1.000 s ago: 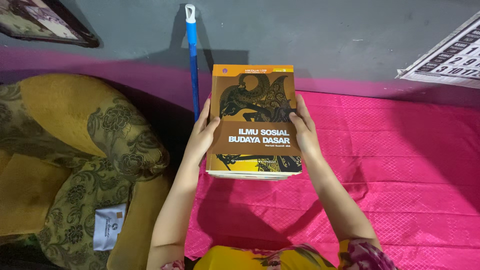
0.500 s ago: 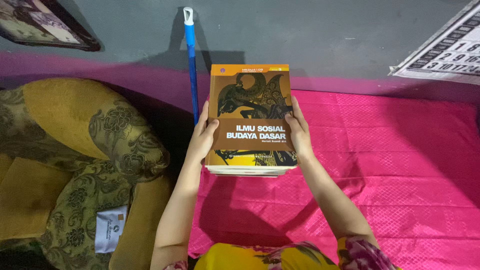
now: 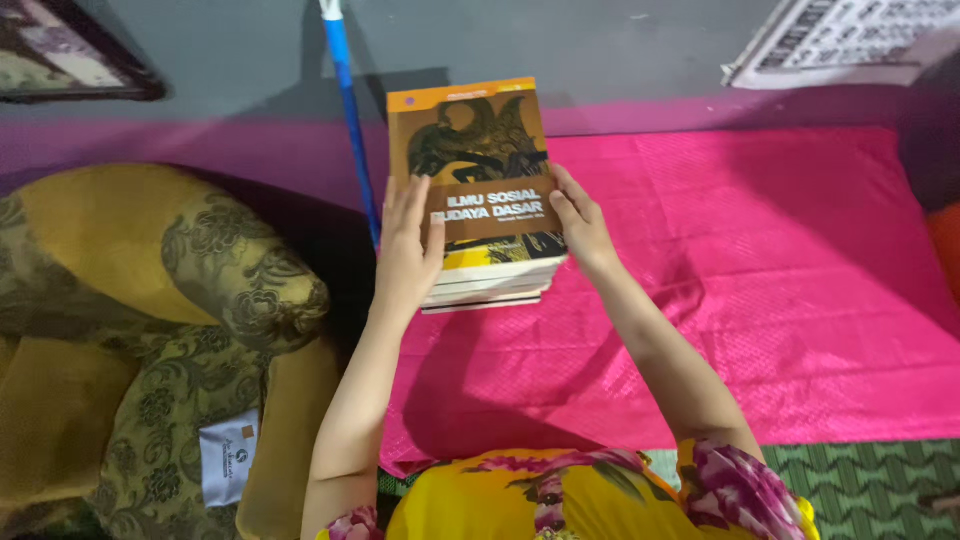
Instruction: The person takes books and notebooks from an orange bookshelf and stacks them on a pink-covered table. They handle items one at a time, occasionally flipping through pages before placing them in a pile.
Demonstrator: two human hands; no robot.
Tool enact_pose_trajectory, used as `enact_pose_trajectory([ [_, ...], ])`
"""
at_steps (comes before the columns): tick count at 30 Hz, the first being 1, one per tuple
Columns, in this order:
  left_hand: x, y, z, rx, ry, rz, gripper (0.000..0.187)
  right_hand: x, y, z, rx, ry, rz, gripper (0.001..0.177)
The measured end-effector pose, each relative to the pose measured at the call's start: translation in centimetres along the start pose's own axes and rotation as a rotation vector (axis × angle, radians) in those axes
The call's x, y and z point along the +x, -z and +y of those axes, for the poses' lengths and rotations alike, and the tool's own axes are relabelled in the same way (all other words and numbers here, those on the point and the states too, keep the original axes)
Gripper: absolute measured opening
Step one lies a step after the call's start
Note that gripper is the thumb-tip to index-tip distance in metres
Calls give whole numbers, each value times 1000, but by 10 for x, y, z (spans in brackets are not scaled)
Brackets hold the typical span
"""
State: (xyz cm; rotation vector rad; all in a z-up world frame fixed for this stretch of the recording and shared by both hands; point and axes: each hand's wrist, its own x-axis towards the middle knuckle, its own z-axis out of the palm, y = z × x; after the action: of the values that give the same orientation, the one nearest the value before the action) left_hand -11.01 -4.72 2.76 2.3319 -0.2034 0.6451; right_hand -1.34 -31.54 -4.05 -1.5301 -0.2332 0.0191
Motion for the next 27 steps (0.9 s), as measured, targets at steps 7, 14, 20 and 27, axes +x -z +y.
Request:
enact_pose_trajectory([
  [7,-20,-41,101,-337,-326,-254,28,-68,69,-15,-134,21,114,46],
  [14,-69,-187,178,-691,-125,-738,31,-206,216,-29,-233,-70,418,40],
  [20,-153,-364,239,-869,216,-972,33,-366,378,8,-146,-4,705,32],
  [27,-231,-475,366,-1041,160,-1138,32,-513,510,21,-87,-6,974,27],
])
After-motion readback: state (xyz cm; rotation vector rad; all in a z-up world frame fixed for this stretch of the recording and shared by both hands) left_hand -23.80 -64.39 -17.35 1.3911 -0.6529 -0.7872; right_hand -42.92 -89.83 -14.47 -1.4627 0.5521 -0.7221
